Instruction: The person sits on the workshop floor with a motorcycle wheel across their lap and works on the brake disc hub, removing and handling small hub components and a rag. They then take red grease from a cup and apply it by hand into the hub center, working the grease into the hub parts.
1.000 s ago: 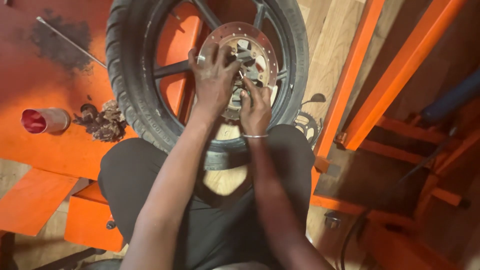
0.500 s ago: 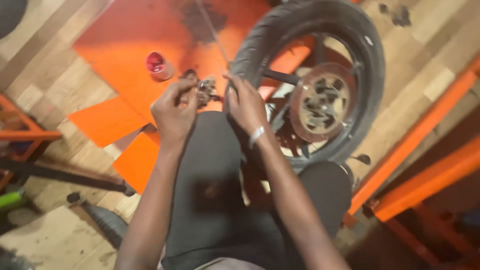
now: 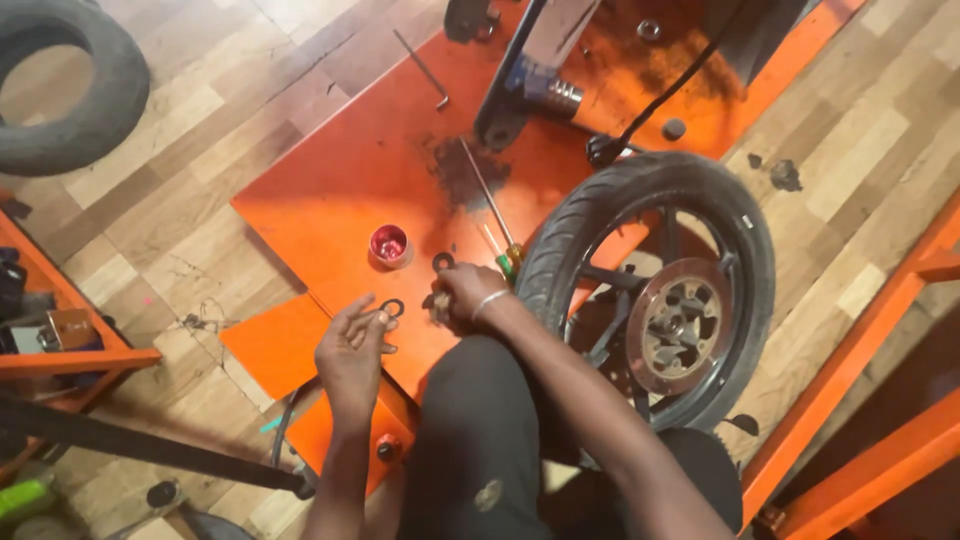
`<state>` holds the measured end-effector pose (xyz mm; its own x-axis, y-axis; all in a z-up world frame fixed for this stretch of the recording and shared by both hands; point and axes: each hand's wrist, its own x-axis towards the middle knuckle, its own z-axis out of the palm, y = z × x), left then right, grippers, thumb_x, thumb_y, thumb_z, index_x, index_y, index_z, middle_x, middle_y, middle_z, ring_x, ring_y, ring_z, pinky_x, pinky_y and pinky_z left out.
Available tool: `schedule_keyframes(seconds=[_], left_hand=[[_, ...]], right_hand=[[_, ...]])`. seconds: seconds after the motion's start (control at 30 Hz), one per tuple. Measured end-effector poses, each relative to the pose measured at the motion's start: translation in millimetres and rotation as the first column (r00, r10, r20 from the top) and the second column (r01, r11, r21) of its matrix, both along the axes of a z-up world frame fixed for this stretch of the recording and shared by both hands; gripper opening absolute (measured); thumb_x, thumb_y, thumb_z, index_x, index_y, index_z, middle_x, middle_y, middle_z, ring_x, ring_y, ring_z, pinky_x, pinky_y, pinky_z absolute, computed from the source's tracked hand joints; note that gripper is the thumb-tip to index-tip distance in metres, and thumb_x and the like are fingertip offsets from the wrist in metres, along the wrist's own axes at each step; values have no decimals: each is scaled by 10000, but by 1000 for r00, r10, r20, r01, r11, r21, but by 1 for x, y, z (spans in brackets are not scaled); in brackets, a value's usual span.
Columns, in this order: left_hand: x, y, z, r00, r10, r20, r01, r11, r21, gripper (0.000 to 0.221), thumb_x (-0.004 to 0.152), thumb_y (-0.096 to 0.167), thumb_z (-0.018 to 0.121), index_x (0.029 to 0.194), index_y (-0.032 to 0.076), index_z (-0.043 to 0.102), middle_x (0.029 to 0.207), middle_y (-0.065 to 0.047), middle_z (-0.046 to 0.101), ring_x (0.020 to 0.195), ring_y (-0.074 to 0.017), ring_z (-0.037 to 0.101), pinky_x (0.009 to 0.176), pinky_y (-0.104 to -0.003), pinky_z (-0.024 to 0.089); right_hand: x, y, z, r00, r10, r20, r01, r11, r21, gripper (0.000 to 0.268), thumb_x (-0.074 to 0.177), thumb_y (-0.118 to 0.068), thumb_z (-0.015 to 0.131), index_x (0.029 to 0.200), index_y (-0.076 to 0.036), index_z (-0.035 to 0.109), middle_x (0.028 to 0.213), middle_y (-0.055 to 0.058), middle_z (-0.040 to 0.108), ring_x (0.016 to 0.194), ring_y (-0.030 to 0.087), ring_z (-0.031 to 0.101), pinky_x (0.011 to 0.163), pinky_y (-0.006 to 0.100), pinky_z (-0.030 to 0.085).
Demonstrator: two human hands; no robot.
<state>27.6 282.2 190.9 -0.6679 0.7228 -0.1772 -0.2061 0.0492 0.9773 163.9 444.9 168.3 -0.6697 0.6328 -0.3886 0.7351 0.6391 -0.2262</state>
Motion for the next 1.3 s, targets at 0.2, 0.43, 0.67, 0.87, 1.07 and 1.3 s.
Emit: schedule_keyframes(seconds=[0.2, 0.43, 0.67, 0.87, 1.07, 1.3], left_hand=[[12, 33, 0, 990, -61, -125, 62, 998, 0, 203, 950, 117, 700, 1091, -27, 726, 1032, -80, 775, 903, -149, 754, 633, -255, 638], [136, 66, 31, 729, -201, -655, 353, 929, 108, 236, 781, -30, 694, 1004, 47, 714, 942, -155, 710, 881, -322, 732, 779, -405, 590], [264, 38, 12, 647, -304, -699, 463, 885, 44, 181, 830, -40, 672, 989, 39, 703, 974, -201, 682, 912, -427, 678, 781, -507, 545], [329, 37, 19, 813, -322, -486, 453, 873, 179, 151, 842, 19, 726, 988, 52, 718, 973, -140, 723, 879, -310, 738, 767, -422, 598], [301, 98, 0, 838, -438, -325, 478, 877, 52, 241, 950, 216, 732, 1109, 35, 737, 906, -89, 777, 726, -158, 738, 680, -328, 592], [293, 93, 24, 869, -475, -139, 484, 874, 34, 182, 916, 179, 762, 1032, 39, 769, 872, -91, 772, 719, -163, 716, 601, -324, 573]], right_hand=[[53, -27, 91, 721, -176, -670, 298, 952, 72, 198, 828, -170, 731, 1025, -193, 739, 1013, 73, 688, 946, 315, 700, 794, 428, 569], [155, -72, 120, 622, 36, -782, 307, 907, 287, 377, 708, -47, 778, 1069, -122, 696, 1044, 91, 700, 960, 307, 703, 792, 399, 575], [266, -126, 76, 450, -365, -815, 656, 754, 25, 305, 838, -33, 722, 1133, -59, 650, 1043, 111, 729, 906, 218, 753, 684, 352, 603], [378, -139, -177, -52, -876, -480, 688, 317, -653, 302, 1085, -229, 733, 1039, 67, 704, 849, 215, 658, 739, 272, 585, 600, 371, 455], [373, -140, -92, -104, -741, -663, 602, 484, -635, 343, 908, -135, 672, 1235, -76, 590, 1066, 36, 681, 855, 108, 654, 674, 260, 567], [331, -93, 90, 314, -406, -858, 774, 633, -17, 258, 937, -77, 762, 1191, -83, 718, 1166, 89, 675, 1060, 217, 699, 824, 358, 644]])
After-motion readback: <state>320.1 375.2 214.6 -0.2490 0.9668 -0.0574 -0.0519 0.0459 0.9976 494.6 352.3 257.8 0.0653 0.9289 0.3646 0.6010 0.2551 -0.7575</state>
